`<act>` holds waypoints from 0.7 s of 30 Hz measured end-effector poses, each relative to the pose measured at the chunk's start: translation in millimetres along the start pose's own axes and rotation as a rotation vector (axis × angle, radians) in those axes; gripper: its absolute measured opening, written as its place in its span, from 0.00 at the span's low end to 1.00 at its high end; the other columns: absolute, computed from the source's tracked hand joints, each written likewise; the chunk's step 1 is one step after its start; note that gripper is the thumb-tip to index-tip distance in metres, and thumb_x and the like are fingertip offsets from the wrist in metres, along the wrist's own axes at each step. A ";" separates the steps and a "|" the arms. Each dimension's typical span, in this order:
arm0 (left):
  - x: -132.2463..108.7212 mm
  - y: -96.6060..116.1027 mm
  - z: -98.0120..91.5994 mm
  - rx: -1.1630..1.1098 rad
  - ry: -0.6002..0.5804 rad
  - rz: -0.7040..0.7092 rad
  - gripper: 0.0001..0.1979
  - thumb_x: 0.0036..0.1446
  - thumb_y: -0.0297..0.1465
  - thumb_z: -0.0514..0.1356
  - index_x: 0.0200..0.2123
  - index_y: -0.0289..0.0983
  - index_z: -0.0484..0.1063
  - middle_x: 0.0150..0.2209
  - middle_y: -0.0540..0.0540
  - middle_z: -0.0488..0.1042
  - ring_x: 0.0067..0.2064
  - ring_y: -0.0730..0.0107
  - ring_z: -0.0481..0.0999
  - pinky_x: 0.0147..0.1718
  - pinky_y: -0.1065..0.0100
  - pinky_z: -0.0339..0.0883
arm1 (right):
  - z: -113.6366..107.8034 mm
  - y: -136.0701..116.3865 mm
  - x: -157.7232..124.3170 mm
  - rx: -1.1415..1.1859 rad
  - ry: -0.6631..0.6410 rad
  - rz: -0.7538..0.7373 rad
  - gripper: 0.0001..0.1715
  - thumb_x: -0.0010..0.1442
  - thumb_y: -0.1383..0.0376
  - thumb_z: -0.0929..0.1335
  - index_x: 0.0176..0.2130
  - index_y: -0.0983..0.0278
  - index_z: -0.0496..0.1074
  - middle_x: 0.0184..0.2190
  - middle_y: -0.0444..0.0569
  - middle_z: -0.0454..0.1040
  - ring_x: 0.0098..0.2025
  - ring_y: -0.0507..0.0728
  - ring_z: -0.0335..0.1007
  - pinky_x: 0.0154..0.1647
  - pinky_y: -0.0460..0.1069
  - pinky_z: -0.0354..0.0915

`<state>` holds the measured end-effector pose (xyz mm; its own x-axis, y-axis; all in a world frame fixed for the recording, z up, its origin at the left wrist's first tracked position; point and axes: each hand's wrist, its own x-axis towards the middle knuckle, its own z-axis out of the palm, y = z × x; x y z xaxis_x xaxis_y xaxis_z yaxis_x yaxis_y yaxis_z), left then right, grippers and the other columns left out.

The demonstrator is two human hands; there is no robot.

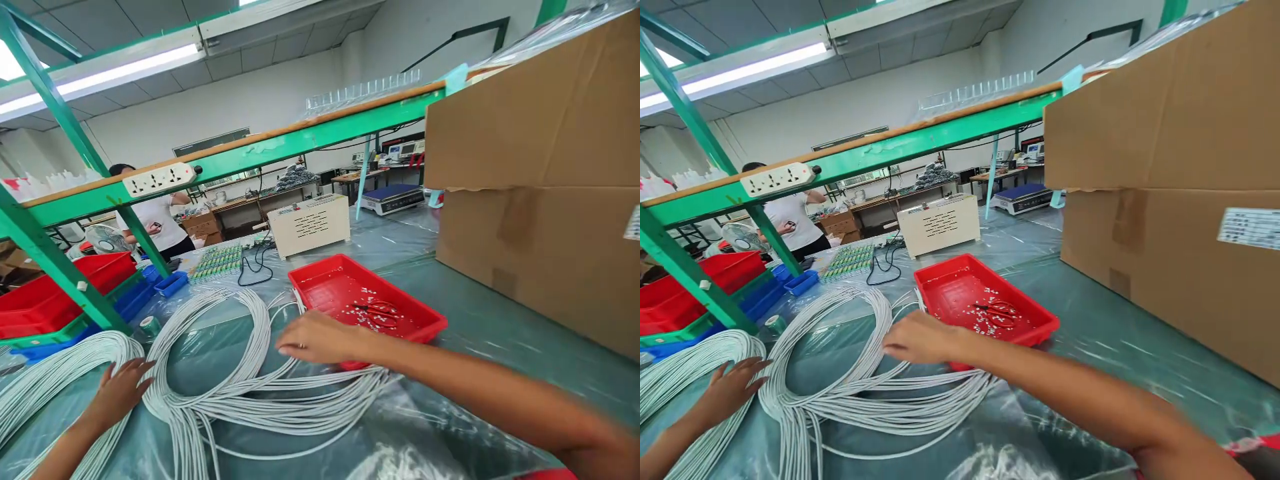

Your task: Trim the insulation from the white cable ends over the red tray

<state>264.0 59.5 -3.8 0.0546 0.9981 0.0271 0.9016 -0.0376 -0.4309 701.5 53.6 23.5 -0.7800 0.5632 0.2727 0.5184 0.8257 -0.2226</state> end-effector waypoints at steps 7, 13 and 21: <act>-38.0 166.1 -64.4 -0.238 0.005 0.307 0.20 0.57 0.39 0.48 0.53 0.44 0.62 0.54 0.47 0.64 0.55 0.64 0.61 0.53 0.64 0.51 | -20.1 78.6 -89.2 0.031 0.224 0.253 0.18 0.62 0.63 0.57 0.42 0.60 0.72 0.37 0.47 0.76 0.37 0.56 0.70 0.37 0.46 0.59; -77.0 295.2 -107.4 -0.509 -0.114 0.596 0.22 0.55 0.39 0.51 0.54 0.48 0.58 0.55 0.46 0.62 0.55 0.57 0.60 0.54 0.55 0.50 | 2.6 133.9 -141.0 0.089 0.346 0.371 0.17 0.61 0.64 0.57 0.43 0.59 0.71 0.40 0.44 0.75 0.39 0.54 0.71 0.38 0.45 0.61; -48.5 343.3 -121.7 -0.583 0.071 0.449 0.19 0.60 0.35 0.44 0.27 0.38 0.71 0.25 0.46 0.74 0.29 0.66 0.72 0.31 0.68 0.59 | 10.9 162.1 -178.0 0.083 0.390 0.472 0.16 0.60 0.62 0.58 0.42 0.58 0.72 0.37 0.45 0.76 0.36 0.57 0.72 0.35 0.48 0.63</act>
<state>623.1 -7.7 -43.3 0.4816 0.8759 0.0276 0.8665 -0.4807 0.1343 920.6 86.9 -71.3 -0.2793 0.8503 0.4461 0.7348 0.4883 -0.4707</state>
